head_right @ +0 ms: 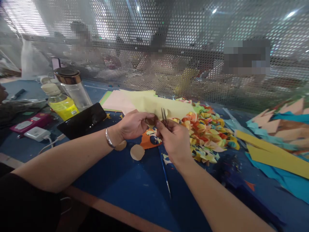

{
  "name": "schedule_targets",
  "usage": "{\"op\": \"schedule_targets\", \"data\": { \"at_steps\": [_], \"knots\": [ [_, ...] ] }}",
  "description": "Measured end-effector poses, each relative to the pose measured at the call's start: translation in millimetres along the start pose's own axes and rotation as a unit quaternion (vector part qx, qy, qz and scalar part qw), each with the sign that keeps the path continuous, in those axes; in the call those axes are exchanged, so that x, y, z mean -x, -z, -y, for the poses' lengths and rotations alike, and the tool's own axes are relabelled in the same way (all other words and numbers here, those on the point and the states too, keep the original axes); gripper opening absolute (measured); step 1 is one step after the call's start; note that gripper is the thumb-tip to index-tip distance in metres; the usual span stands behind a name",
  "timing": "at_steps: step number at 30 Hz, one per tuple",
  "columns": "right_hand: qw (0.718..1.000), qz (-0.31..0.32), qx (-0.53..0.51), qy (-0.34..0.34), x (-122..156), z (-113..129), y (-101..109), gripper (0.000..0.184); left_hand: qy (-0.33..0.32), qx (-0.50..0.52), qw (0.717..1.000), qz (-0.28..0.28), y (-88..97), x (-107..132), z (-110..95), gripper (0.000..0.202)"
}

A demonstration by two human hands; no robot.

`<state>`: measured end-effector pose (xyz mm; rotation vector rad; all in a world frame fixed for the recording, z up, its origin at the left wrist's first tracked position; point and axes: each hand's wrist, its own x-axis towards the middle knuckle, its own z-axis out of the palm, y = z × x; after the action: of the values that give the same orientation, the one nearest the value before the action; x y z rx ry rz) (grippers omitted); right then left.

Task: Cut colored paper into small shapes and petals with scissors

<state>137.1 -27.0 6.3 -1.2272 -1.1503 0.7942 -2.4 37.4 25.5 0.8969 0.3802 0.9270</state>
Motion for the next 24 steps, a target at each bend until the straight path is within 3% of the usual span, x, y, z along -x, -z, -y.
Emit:
{"op": "schedule_targets", "data": {
  "at_steps": [5, 11, 24],
  "knots": [
    [1.0, -0.008, 0.023, 0.017, -1.3, -2.2, 3.3, 0.048, -0.004, -0.091, 0.995, -0.043, 5.0, 2.2, 0.0, 0.023],
    [0.999, 0.0, 0.032, 0.033, -2.7, -3.5, 5.5, 0.047, 0.038, -0.164, 0.982, -0.091, 9.8, 3.1, -7.7, 0.036],
    [0.999, 0.008, 0.034, 0.029, -3.6, -6.7, 7.7, 0.044, -0.018, -0.205, 0.977, -0.057, 14.8, 1.9, -5.9, 0.035]
  ]
}}
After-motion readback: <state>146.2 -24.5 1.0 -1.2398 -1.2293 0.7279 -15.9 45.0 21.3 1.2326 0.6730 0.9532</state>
